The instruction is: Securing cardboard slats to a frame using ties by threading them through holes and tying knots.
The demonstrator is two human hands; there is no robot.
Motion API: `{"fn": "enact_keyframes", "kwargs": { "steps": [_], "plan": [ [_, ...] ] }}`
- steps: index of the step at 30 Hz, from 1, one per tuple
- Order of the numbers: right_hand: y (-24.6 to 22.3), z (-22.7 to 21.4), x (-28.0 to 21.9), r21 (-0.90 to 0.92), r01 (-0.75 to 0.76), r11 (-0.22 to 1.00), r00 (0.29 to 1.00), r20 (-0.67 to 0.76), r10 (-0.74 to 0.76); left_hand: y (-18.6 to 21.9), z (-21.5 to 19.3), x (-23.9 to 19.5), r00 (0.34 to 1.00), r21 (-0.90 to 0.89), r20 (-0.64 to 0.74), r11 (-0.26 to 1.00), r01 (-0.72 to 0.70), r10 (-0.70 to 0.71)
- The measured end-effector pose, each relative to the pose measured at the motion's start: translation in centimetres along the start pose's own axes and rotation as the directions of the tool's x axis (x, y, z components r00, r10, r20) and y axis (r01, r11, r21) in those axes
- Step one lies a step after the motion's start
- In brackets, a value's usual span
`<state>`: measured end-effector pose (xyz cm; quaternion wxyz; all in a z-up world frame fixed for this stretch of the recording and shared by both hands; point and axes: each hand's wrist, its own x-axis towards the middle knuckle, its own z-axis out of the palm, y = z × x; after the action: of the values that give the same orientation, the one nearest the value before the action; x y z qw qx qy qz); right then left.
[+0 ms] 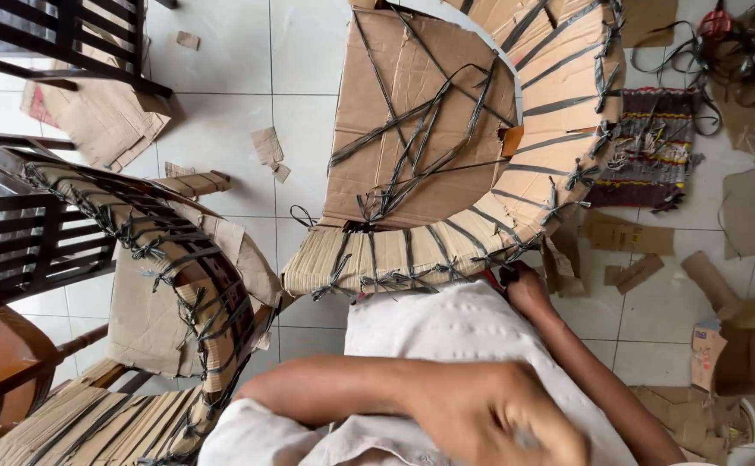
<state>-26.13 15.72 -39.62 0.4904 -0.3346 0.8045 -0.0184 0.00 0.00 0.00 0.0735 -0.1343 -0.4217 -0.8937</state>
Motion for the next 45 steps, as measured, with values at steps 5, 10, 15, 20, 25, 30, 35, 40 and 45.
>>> {"fn": "enact_keyframes", "kwargs": {
  "steps": [5,10,15,20,25,30,35,40,45],
  "plan": [
    [0.7,0.0,-0.4,-0.069,0.118,0.991,0.986,-0.111,-0.126,-2.4,-4.3,-3.8,0.801,0.252,-0.596,0.933,0.258,-0.060],
    [-3.5,-3.1,-3.7,-0.152,0.100,0.983,0.986,-0.115,-0.118,-15.6,-12.5,-12.8,0.379,0.349,-0.924,0.503,0.791,0.045],
    [-8.9,-8.1,-5.1,0.484,0.361,0.797,0.740,-0.669,0.071,-20.3,-13.5,-15.8,0.191,0.179,-0.981,0.471,0.864,0.022],
    [-12.6,-13.6,-3.0,0.294,0.580,0.760,0.584,-0.800,-0.137,-21.7,-13.2,-15.1,0.003,0.093,-0.975,0.394,0.915,0.224],
    [-20.4,-15.0,1.7,0.241,0.617,0.749,0.745,-0.486,-0.457,-23.0,-14.3,-13.5,-0.242,-0.061,-0.882,0.411,0.910,0.405],
    [-25.9,-12.0,9.7,-0.132,0.518,0.845,0.854,0.127,-0.504,-24.8,-15.4,-13.2,-0.110,-0.057,-0.674,0.097,0.994,0.731],
    [-25.8,-6.4,17.5,-0.371,0.604,0.706,0.795,0.350,-0.496,-24.3,-15.5,-12.4,-0.174,-0.147,-0.636,0.103,0.984,0.752],
    [-23.7,-0.9,24.1,-0.484,0.630,0.607,0.773,0.459,-0.437,-24.0,-15.7,-12.1,-0.205,-0.186,-0.617,0.113,0.976,0.760],
    [-24.5,3.0,25.8,-0.424,0.725,0.543,0.688,0.476,-0.548,-23.2,-15.9,-11.9,-0.220,-0.200,-0.638,0.117,0.973,0.738]
  ]
}}
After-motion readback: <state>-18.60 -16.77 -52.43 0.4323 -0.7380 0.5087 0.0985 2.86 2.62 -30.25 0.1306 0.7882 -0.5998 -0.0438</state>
